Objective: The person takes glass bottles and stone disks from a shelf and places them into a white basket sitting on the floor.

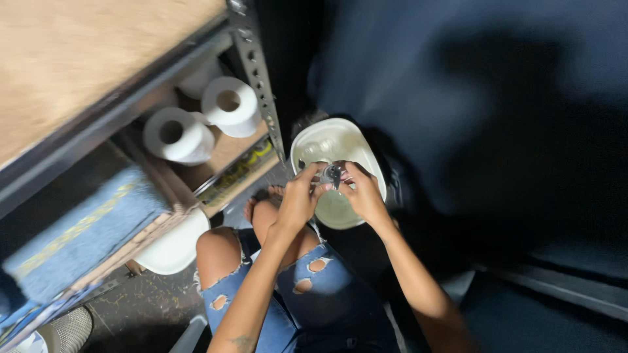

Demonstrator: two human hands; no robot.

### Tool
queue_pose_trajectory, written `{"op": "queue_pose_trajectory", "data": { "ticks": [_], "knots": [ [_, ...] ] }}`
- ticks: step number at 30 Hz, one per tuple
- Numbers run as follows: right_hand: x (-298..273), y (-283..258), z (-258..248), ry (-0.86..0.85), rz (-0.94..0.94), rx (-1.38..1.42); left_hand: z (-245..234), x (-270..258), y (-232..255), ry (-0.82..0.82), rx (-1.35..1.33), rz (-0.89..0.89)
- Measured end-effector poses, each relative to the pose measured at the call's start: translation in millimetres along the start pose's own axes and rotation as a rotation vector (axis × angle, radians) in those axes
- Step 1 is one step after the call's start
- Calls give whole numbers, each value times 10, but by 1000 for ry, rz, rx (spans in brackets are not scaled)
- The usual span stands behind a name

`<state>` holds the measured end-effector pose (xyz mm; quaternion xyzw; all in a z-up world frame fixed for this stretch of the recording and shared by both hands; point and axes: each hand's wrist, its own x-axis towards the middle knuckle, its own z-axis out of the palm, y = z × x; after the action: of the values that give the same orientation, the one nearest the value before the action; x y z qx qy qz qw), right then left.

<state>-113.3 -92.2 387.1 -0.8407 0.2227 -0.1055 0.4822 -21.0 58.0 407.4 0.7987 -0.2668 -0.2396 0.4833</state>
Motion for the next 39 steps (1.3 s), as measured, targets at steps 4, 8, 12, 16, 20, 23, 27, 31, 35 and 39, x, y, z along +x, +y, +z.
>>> {"op": "queue_pose_trajectory", "data": {
  "ticks": [4,8,12,16,20,23,27,31,35,39],
  "knots": [
    [27,730,307,-16,160,-81,478,344,-628,-138,18,-116],
    [1,1449,686,-4,267,-65,1029,603,-1499,-277,104,-272],
    [83,1911,1067,37,289,-40,1423,877,-2248,-162,-288,-807],
    [-24,2485,1546,35,376,47,2155,828,-3570,-407,262,-552],
    [-7,2905,1955,1,408,19,2565,741,-4240,-88,807,447],
    [72,3140,2157,-3,347,-58,2515,961,-4138,-383,496,-135],
    [94,3333,2271,-133,145,-359,2542,1082,-4050,-541,339,-650],
    [268,3253,2328,-123,196,-154,2623,1068,-4118,-477,402,-627],
    [353,3203,2404,-200,154,-224,2691,1003,-4118,-368,493,-588],
    [365,3210,2482,-244,140,-271,2704,1008,-3988,-240,580,-545]
  ]
}}
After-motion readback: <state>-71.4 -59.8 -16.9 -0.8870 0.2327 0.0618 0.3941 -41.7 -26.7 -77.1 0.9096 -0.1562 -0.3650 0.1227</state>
